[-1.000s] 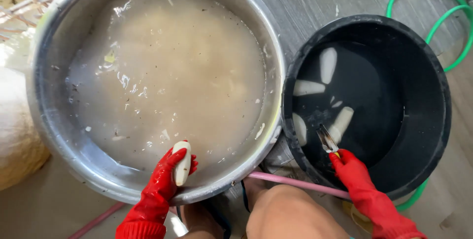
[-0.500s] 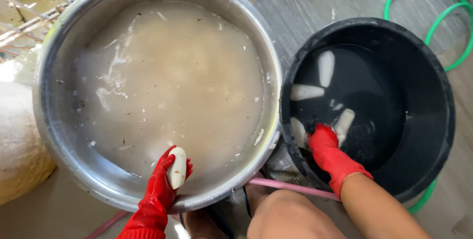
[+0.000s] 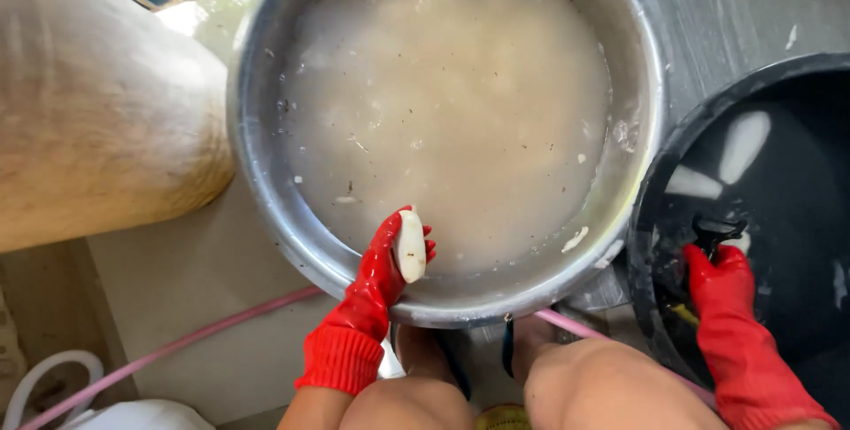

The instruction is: Peeling white vegetables using a hand peeler and transferring them from a washing bowl to a collection bucket.

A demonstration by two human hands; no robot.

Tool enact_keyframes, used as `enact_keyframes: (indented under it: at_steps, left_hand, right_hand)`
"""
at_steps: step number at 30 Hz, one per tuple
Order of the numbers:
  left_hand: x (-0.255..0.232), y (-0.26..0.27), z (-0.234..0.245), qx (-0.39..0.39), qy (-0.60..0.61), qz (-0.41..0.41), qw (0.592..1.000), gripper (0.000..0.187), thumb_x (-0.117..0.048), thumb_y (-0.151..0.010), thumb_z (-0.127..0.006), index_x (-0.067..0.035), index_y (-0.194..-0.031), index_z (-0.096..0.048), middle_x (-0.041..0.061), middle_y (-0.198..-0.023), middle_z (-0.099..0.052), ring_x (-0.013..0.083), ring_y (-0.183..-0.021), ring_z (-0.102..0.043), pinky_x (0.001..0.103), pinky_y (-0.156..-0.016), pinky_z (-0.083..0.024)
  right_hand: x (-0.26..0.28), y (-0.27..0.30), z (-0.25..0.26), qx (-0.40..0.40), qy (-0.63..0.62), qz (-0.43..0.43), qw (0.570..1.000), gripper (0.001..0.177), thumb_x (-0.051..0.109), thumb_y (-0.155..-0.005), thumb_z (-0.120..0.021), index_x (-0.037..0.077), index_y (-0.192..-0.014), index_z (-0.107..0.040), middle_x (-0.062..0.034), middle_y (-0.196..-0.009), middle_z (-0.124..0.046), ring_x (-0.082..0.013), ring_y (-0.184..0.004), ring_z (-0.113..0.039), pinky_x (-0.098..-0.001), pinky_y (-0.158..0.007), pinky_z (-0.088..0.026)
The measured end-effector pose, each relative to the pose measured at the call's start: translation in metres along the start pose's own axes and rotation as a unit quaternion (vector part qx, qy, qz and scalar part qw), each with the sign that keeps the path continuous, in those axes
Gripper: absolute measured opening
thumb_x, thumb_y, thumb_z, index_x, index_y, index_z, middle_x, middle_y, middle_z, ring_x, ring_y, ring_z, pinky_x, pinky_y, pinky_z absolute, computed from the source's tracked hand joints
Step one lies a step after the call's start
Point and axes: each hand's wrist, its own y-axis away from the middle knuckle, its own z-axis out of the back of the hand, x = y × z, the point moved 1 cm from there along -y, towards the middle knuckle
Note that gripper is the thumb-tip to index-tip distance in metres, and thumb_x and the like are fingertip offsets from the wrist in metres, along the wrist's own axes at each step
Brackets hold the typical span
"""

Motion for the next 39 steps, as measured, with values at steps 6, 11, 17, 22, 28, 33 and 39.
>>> enact_keyframes:
  at_steps: [6,11,17,22,28,33,39]
  left_hand:
    - [-0.003,-0.038,0.018,0.005,-0.046,-0.034,0.998,0.069,-0.031,-0.081,-0.085,-0.019,-0.141,-0.053,0.024,-0.119,-0.068,0.0393,-0.091,-0.071,0.054,-0.091,-0.059]
    - [-0.090,0.094,-0.081,0.006,-0.084,-0.121,0.989,0.071,-0.039,-0.082,-0.080,-0.019,-0.143,-0.050,0.028,-0.120,-0.069,0.0398,-0.088,-0.069,0.050,-0.084,-0.060]
    - [-0.132,0.216,-0.197,0.119,-0.118,-0.269,0.948,0.081,-0.038,-0.079,-0.082,-0.023,-0.150,-0.045,0.030,-0.115,-0.067,0.0429,-0.093,-0.070,0.056,-0.087,-0.061]
    - [-0.125,0.244,-0.231,0.174,-0.098,-0.340,0.919,0.080,-0.047,-0.084,-0.074,-0.023,-0.153,-0.041,0.029,-0.117,-0.063,0.0415,-0.094,-0.068,0.054,-0.086,-0.060]
    - [-0.114,0.193,-0.224,0.153,-0.031,-0.323,0.933,0.055,-0.048,-0.093,-0.066,-0.026,-0.142,-0.056,0.032,-0.111,-0.065,0.0435,-0.084,-0.066,0.053,-0.080,-0.060]
    - [-0.123,0.183,-0.215,0.151,-0.010,-0.351,0.924,0.055,-0.048,-0.091,-0.074,-0.031,-0.141,-0.059,0.026,-0.111,-0.066,0.0395,-0.083,-0.067,0.050,-0.080,-0.062]
    - [-0.125,0.189,-0.205,0.097,-0.007,-0.339,0.936,0.054,-0.054,-0.090,-0.068,-0.031,-0.138,-0.063,0.028,-0.117,-0.067,0.0433,-0.085,-0.068,0.056,-0.085,-0.059]
  right_hand:
    - [0.135,0.066,0.101,0.024,-0.380,0.206,0.902,0.034,0.010,-0.116,-0.059,-0.010,-0.139,-0.045,-0.0373,-0.114,-0.063,-0.0450,-0.095,-0.066,-0.0502,-0.091,-0.056]
    - [0.214,0.109,0.178,0.122,-0.423,0.219,0.871,0.041,0.024,-0.112,-0.058,-0.007,-0.138,-0.051,-0.0340,-0.108,-0.067,-0.0379,-0.081,-0.070,-0.0492,-0.078,-0.061]
    - [0.331,0.217,0.283,0.212,-0.351,0.316,0.856,0.048,0.030,-0.103,-0.062,0.000,-0.141,-0.058,-0.0262,-0.098,-0.071,-0.0328,-0.082,-0.072,-0.0478,-0.081,-0.063]
    - [0.401,0.288,0.309,0.256,-0.350,0.374,0.820,0.047,0.040,-0.104,-0.057,0.004,-0.133,-0.062,-0.0267,-0.083,-0.072,-0.0307,-0.058,-0.068,-0.0423,-0.053,-0.063]
    - [0.427,0.325,0.284,0.322,-0.380,0.341,0.798,0.046,0.041,-0.102,-0.058,0.001,-0.122,-0.067,-0.0281,-0.087,-0.073,-0.0328,-0.060,-0.071,-0.0464,-0.057,-0.064]
    - [0.441,0.336,0.256,0.223,-0.315,0.368,0.846,0.066,0.048,-0.102,-0.059,0.005,-0.150,-0.049,-0.0261,-0.100,-0.071,-0.0264,-0.062,-0.064,-0.0408,-0.057,-0.060]
    - [0.449,0.326,0.252,0.133,-0.211,0.399,0.882,0.051,0.054,-0.100,-0.060,0.020,-0.138,-0.063,-0.0129,-0.107,-0.073,-0.0300,-0.094,-0.074,-0.0462,-0.090,-0.058]
